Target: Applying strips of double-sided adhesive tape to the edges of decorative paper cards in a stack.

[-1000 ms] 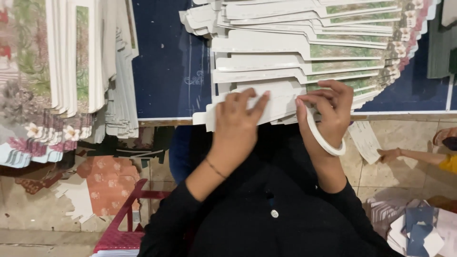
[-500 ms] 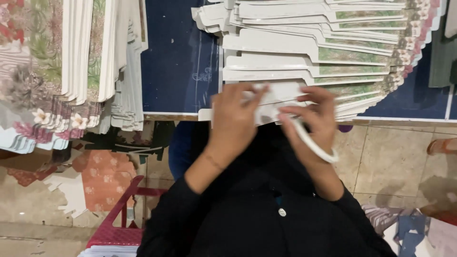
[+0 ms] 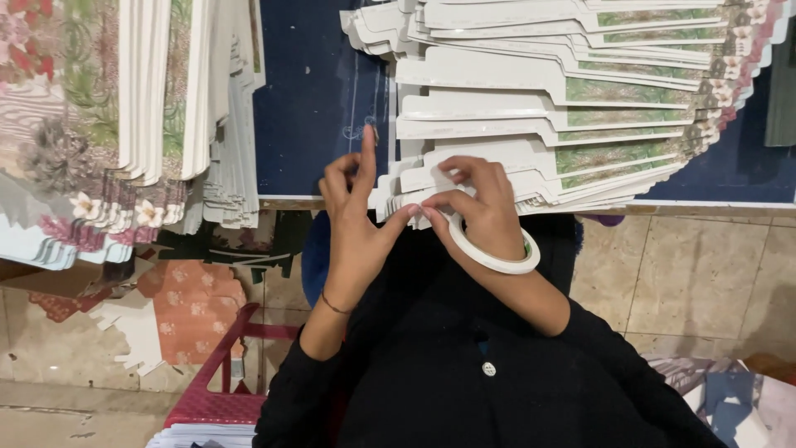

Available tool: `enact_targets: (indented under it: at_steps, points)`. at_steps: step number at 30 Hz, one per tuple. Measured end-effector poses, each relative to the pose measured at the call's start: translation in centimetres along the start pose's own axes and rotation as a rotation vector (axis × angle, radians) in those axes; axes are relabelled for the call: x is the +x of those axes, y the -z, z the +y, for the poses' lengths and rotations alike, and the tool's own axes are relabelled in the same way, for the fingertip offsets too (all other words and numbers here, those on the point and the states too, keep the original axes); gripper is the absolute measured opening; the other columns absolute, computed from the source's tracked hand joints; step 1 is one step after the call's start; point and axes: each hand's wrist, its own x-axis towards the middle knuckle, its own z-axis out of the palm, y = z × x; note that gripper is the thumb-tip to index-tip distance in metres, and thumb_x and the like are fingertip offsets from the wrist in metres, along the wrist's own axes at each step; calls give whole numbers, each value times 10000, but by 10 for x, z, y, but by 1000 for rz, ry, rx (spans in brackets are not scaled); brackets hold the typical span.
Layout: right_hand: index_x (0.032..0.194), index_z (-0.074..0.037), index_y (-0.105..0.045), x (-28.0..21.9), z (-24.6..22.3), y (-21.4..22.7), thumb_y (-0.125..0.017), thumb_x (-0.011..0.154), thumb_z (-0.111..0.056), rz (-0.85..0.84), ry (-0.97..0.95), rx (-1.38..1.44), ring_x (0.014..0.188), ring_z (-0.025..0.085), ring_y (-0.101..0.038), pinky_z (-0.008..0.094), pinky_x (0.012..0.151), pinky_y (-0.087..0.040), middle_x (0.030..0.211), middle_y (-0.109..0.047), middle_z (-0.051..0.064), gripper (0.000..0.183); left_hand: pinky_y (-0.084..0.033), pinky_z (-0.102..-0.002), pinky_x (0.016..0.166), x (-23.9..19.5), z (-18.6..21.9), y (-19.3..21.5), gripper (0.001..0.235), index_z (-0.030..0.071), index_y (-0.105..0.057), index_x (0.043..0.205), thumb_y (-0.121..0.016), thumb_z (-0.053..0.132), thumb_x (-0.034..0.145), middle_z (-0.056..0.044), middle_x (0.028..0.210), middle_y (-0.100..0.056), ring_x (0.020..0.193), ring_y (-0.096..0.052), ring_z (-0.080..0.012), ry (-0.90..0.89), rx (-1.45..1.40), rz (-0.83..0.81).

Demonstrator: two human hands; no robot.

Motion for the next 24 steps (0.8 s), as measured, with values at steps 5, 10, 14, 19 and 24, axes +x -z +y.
enact_targets:
  at_steps: [5, 10, 14, 19, 24]
  points:
    - [1035, -68, -817, -7, 9, 23, -832, 986, -121, 3, 2, 5, 1085, 348, -707, 423, 914, -570, 1386, -609, 163, 74, -351, -540, 1098, 3, 6, 1, 1165, 234, -307, 1774, -997, 121, 842, -184, 1408, -428, 1180, -401, -401, 13, 69, 16]
    - [990, -3, -779, -16, 44, 86, -849, 1023, -88, 97, -127, 17, 1092, 372, -693, 447, 981, -570, 1398, -550, 203, 115, -339, -519, 1105, 4, 4, -1, 1164, 269, -317, 1769, -997, 138, 833, -158, 1420, -411, 1162, -393, -366, 56, 87, -15]
    - [963, 71, -792, -22, 69, 102, -969, 945, 8, 180, -217, -70, 1082, 374, -708, 446, 1008, -584, 1322, -580, 195, 189, -323, -522, 1101, 3, 10, -6, 1126, 277, -325, 1770, -957, 81, 859, -152, 1419, -389, 1164, -380, -363, 63, 106, -24]
    - [948, 66, -812, -19, 68, 93, -1006, 892, -13, 213, -274, -66, 1088, 339, -705, 429, 1005, -603, 1302, -572, 156, 216, -309, -555, 1072, 9, 46, -15, 1181, 262, -318, 1768, -956, 33, 800, -148, 1426, -360, 1170, -360, -382, 61, 295, -4]
    - [923, 39, -746, -13, 55, 94, -977, 915, -18, 171, -214, -164, 1183, 429, -707, 477, 864, -562, 1239, -510, 150, 238, -401, -584, 919, 31, 58, -72, 1035, 287, -530, 1665, -1006, 197, 750, -230, 1481, -398, 1187, -434, -462, -157, 580, 23]
